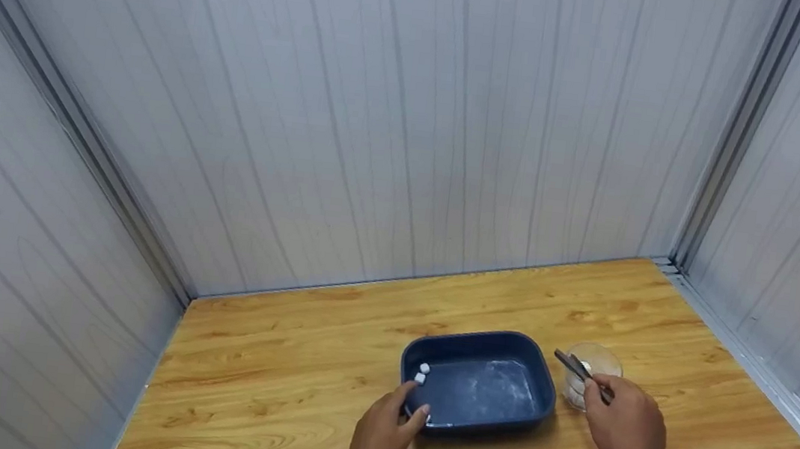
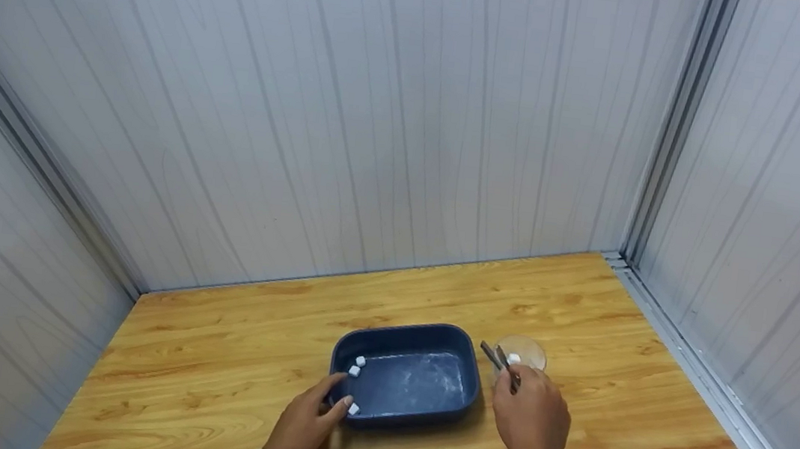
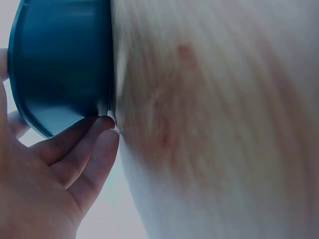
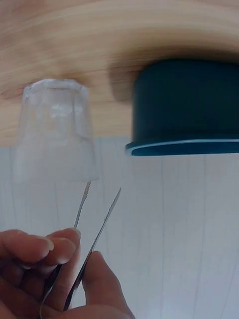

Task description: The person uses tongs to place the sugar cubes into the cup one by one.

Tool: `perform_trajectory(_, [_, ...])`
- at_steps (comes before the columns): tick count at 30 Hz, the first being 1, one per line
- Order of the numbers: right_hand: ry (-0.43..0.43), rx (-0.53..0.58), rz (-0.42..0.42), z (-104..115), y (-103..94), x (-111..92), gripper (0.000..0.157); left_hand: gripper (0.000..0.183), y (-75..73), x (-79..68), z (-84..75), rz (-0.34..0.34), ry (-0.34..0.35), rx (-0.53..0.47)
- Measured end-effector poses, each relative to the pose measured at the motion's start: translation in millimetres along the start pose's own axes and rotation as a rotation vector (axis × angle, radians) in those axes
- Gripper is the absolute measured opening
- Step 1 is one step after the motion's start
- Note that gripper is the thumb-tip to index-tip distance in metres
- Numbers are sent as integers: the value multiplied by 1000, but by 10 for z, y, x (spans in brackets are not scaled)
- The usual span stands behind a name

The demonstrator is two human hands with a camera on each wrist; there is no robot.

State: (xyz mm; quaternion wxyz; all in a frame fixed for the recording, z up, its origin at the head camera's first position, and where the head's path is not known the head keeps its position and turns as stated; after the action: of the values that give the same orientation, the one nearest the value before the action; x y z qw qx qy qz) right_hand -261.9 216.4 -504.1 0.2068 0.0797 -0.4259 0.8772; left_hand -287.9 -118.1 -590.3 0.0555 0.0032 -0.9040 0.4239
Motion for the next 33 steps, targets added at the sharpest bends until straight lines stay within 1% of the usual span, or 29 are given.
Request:
perform_trajectory(5, [-11, 29, -53, 17, 13, -35, 23, 49, -17, -1, -17, -13, 24, 14])
perform_trajectory(8, [-23, 41, -57, 39, 31, -49, 22, 48, -28, -4, -26, -24, 36, 28])
perform_trajectory(15, [-55, 49, -23, 123, 139, -112, 21, 49, -24, -18, -43, 14, 19, 11])
perform_trajectory(20, [-94, 65, -14, 182, 244, -178, 19, 49, -21, -21, -40, 11, 27, 10])
perform_trajectory(26, [-107, 73, 28, 256, 370, -242, 18, 51, -5, -14, -24, 21, 7, 7])
perform_trajectory(30, [-136, 72, 48, 314, 458, -284, 17, 52, -2, -18, -28, 34, -4, -7])
perform_trajectory(33, [-172, 71, 61, 362, 528, -311, 16, 52, -9, -30, -25, 27, 14, -8])
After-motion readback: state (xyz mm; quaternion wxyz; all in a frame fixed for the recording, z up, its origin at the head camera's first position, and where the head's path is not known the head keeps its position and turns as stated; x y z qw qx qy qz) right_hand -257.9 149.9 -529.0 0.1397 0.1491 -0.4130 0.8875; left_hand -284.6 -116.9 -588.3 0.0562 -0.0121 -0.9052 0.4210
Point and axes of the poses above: each hand's wrist, its own x-axis towards the middle knuckle, its own y-axis out of the palm, z = x × y, the point moved 2 cm from there along x, towards the middle knuckle, and after that the axes turned 1 degree about z, right-handed, at the moved point
